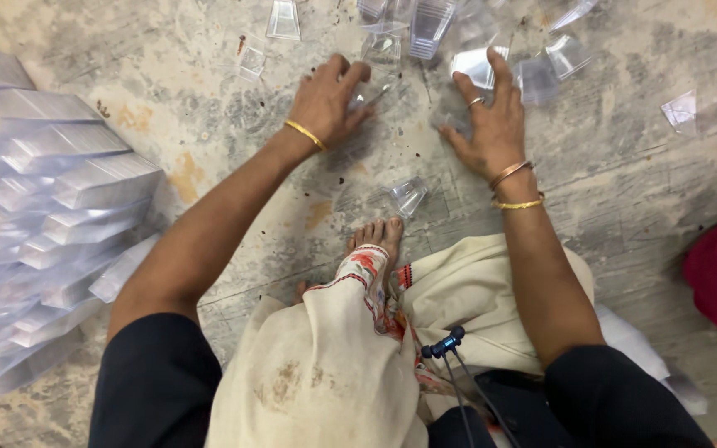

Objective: The person sits on the floor and stacks small transparent plastic cups, picking loose cups one at a time and nesting them onto a growing stack held in one hand, placing completed stacks with piles of finished cups on the floor.

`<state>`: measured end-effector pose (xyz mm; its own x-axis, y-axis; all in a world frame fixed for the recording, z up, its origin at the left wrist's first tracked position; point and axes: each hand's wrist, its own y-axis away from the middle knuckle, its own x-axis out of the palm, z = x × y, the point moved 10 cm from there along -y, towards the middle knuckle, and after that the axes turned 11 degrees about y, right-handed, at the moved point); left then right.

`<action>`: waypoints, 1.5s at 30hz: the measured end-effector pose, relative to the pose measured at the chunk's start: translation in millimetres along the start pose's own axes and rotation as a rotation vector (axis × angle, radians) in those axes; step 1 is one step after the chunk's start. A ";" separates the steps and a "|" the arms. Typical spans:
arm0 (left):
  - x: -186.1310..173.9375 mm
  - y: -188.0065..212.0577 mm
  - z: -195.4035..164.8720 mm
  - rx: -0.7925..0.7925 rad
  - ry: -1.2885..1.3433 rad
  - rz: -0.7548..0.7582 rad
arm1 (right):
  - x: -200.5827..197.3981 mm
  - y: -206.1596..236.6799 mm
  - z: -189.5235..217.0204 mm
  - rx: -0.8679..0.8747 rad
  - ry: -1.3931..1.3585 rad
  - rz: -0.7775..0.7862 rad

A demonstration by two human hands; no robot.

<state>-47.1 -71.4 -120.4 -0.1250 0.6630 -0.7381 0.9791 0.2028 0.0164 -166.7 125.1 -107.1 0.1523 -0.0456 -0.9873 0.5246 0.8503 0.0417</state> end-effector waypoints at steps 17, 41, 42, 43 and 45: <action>-19.4 43.3 4.5 0.090 0.296 -0.168 | 38.7 -1.5 -91.1 0.587 -0.400 -0.181; -45.4 40.6 -109.2 0.151 0.439 -0.079 | -38.5 0.7 56.4 -0.282 -1.498 0.109; -48.0 41.7 -111.6 0.153 0.415 -0.095 | -41.9 0.2 55.5 -0.301 -1.435 0.085; -50.6 42.3 -114.1 0.156 0.390 -0.113 | -45.2 -0.1 55.7 -0.321 -1.371 0.061; -51.3 42.5 -121.6 0.173 0.373 -0.105 | -48.2 0.2 58.1 -0.342 -1.364 0.040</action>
<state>-18.5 -9.2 0.2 -0.2437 0.8671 -0.4345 0.9665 0.1800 -0.1828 -125.3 97.0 -50.5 0.9470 -0.3166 -0.0543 0.3039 0.9378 -0.1682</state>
